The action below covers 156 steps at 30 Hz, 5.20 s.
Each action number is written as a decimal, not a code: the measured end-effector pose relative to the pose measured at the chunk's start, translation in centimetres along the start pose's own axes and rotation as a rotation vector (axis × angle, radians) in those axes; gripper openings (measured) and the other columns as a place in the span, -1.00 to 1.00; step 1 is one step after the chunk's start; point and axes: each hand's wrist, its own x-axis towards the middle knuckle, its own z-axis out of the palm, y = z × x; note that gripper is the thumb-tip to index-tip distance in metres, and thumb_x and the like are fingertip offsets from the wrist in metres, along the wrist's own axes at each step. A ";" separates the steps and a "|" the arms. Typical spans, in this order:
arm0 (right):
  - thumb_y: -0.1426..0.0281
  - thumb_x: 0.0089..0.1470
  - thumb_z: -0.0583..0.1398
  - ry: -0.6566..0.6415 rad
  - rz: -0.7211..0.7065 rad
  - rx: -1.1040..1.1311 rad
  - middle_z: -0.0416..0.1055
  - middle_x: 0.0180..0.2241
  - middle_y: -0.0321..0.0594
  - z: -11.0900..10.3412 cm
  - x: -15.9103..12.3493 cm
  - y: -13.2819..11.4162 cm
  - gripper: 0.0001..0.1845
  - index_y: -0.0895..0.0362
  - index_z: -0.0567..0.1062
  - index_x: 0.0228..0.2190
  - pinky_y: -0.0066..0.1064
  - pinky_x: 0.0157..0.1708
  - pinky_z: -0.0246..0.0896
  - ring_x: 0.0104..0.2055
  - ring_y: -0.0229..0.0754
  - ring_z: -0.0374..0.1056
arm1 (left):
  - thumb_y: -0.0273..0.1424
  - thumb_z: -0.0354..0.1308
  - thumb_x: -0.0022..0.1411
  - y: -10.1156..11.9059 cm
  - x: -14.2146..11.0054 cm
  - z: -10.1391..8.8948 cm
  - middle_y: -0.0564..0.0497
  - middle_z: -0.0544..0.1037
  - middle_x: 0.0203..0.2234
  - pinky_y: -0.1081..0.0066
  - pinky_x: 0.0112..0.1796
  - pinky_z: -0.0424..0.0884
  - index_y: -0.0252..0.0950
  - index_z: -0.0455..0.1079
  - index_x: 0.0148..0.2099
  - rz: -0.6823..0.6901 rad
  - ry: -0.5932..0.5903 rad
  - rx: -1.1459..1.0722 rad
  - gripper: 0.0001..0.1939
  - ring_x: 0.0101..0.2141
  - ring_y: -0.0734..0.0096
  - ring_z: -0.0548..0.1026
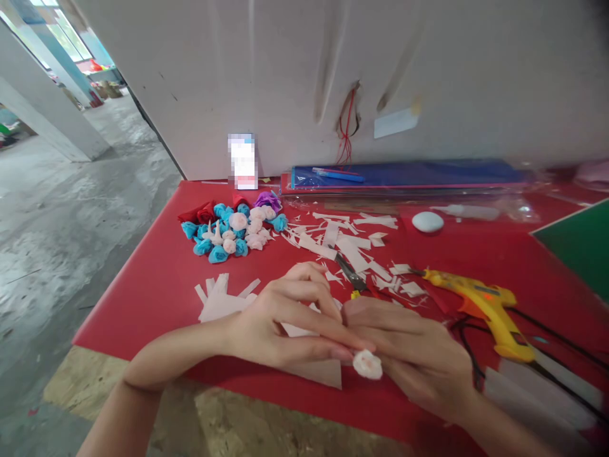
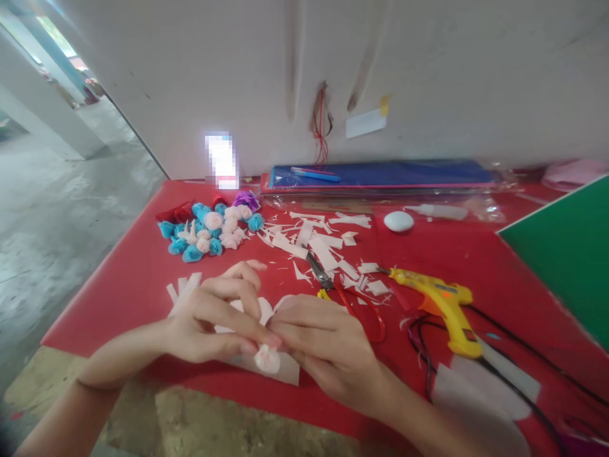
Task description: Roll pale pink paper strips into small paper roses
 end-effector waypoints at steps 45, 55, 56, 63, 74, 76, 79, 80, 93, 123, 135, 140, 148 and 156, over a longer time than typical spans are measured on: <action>0.28 0.10 0.08 -0.081 0.528 0.876 0.29 -0.61 -0.32 2.3 -1.8 -0.1 -0.72 0.10 0.51 -0.51 -0.45 -0.44 0.20 -0.48 -0.28 0.30 | -0.48 0.10 0.13 1.2 -0.5 0.7 -0.06 0.45 -0.51 0.42 -0.26 0.39 -0.40 0.29 -0.37 -0.147 0.137 -0.018 -0.93 -0.40 0.48 0.40; 0.33 0.13 0.06 -0.109 0.497 0.720 0.39 -0.49 -0.31 2.1 -1.3 -0.3 -0.75 0.07 0.51 -0.46 -0.50 -0.43 0.17 -0.44 -0.32 0.30 | -0.46 0.08 0.15 1.5 -0.2 0.8 -0.02 0.46 -0.56 0.38 -0.26 0.35 -0.38 0.25 -0.41 -0.141 0.132 -0.015 -0.89 -0.48 0.53 0.41; 0.33 0.13 0.06 -0.109 0.489 0.703 0.40 -0.48 -0.32 2.0 -1.3 -0.3 -0.75 0.06 0.51 -0.45 -0.51 -0.42 0.17 -0.43 -0.32 0.30 | -0.46 0.08 0.15 1.5 -0.2 0.8 -0.01 0.46 -0.56 0.39 -0.26 0.35 -0.38 0.26 -0.42 -0.143 0.135 -0.013 -0.89 -0.48 0.53 0.41; 0.34 0.11 0.09 -0.088 0.454 0.500 0.34 -0.56 -0.36 1.6 -0.6 -0.8 -0.78 0.07 0.47 -0.51 -0.57 -0.50 0.16 -0.50 -0.35 0.28 | -0.47 0.10 0.12 1.7 -0.3 0.6 0.04 0.46 -0.59 0.36 -0.22 0.31 -0.35 0.23 -0.45 -0.189 0.112 -0.032 -0.87 -0.49 0.55 0.39; 0.40 0.11 0.08 0.020 0.294 0.126 0.40 -0.56 -0.26 0.9 0.1 -1.2 -0.84 0.05 0.46 -0.43 -0.48 -0.51 0.29 -0.52 -0.26 0.34 | -0.53 0.13 0.06 1.9 -0.6 0.4 0.11 0.35 -0.57 0.38 -0.20 0.27 -0.34 0.25 -0.44 -0.452 0.069 -0.294 -0.90 -0.47 0.56 0.31; 0.47 0.09 0.08 0.062 0.228 0.017 0.43 -0.52 -0.22 0.8 0.1 -1.3 -0.84 0.06 0.45 -0.39 -0.47 -0.49 0.31 -0.49 -0.24 0.37 | -0.52 0.12 0.07 1.9 -0.5 0.3 0.09 0.33 -0.54 0.45 -0.29 0.28 -0.34 0.25 -0.44 -0.562 0.053 -0.404 -0.91 -0.45 0.55 0.30; 0.52 0.07 0.09 0.107 0.181 -0.069 0.45 -0.51 -0.22 0.7 0.4 -1.3 -0.85 0.06 0.43 -0.38 -0.47 -0.48 0.32 -0.49 -0.25 0.38 | -0.53 0.10 0.08 2.0 -0.5 0.2 0.09 0.31 -0.53 0.51 -0.38 0.27 -0.35 0.26 -0.44 -0.649 0.052 -0.520 -0.92 -0.47 0.57 0.27; 0.51 0.07 0.09 0.112 0.189 -0.056 0.45 -0.52 -0.23 0.7 0.5 -1.4 -0.85 0.06 0.43 -0.39 -0.49 -0.48 0.32 -0.50 -0.26 0.38 | -0.53 0.09 0.08 2.0 -0.4 0.2 0.08 0.32 -0.53 0.51 -0.38 0.26 -0.35 0.26 -0.44 -0.649 0.061 -0.532 -0.92 -0.47 0.57 0.27; 0.35 0.07 0.13 0.036 0.423 0.194 0.41 -0.60 -0.34 0.8 0.2 -1.4 -0.80 0.07 0.46 -0.55 -0.64 -0.57 0.25 -0.55 -0.35 0.33 | -0.53 0.13 0.08 2.1 -0.3 0.2 0.01 0.42 -0.56 0.36 -0.20 0.28 -0.41 0.29 -0.41 -0.299 0.108 -0.079 -0.94 -0.47 0.53 0.35; 0.53 0.08 0.07 0.047 0.117 -0.259 0.45 -0.51 -0.25 -0.7 0.3 -0.7 -0.84 0.06 0.40 -0.36 -0.47 -0.50 0.35 -0.49 -0.24 0.38 | -0.51 0.04 0.15 2.8 -0.1 -0.9 0.08 0.31 -0.47 0.52 -0.28 0.24 -0.34 0.24 -0.39 -0.613 -0.049 -0.295 -0.94 -0.39 0.56 0.28; 0.60 0.08 0.03 -0.057 0.020 -0.193 0.45 -0.48 -0.23 0.0 0.3 -0.7 -0.80 0.09 0.37 -0.35 -0.47 -0.42 0.34 -0.42 -0.25 0.40 | -0.52 -0.10 0.19 2.6 0.6 -0.5 0.04 0.28 -0.54 0.48 -0.28 0.21 -0.35 0.15 -0.45 -0.525 -0.171 -0.189 -0.84 -0.44 0.51 0.23; 0.56 0.12 0.02 -0.066 0.046 -0.121 0.44 -0.49 -0.23 0.1 0.5 -0.7 -0.81 0.08 0.37 -0.36 -0.50 -0.45 0.32 -0.44 -0.27 0.38 | -0.55 -0.13 0.18 2.6 0.5 -0.6 0.00 0.28 -0.53 0.45 -0.27 0.22 -0.34 0.11 -0.44 -0.498 -0.190 -0.177 -0.86 -0.42 0.48 0.23; 0.37 0.17 0.00 -0.078 0.182 0.118 0.35 -0.59 -0.25 0.9 0.2 -0.2 -0.73 0.10 0.38 -0.52 -0.52 -0.52 0.25 -0.51 -0.30 0.26 | -0.55 -0.15 0.20 2.4 0.2 -0.2 -0.01 0.23 -0.48 0.45 -0.28 0.24 -0.33 0.06 -0.40 -0.428 -0.184 -0.218 -0.88 -0.41 0.48 0.19; 0.30 0.15 0.01 -0.076 0.312 0.211 0.36 -0.56 -0.28 1.0 -0.1 -0.2 -0.73 0.06 0.43 -0.48 -0.49 -0.49 0.27 -0.52 -0.28 0.28 | -0.49 -0.14 0.21 2.5 0.2 -0.5 0.00 0.21 -0.47 0.39 -0.24 0.24 -0.31 0.07 -0.38 -0.463 -0.208 -0.239 -0.91 -0.38 0.46 0.19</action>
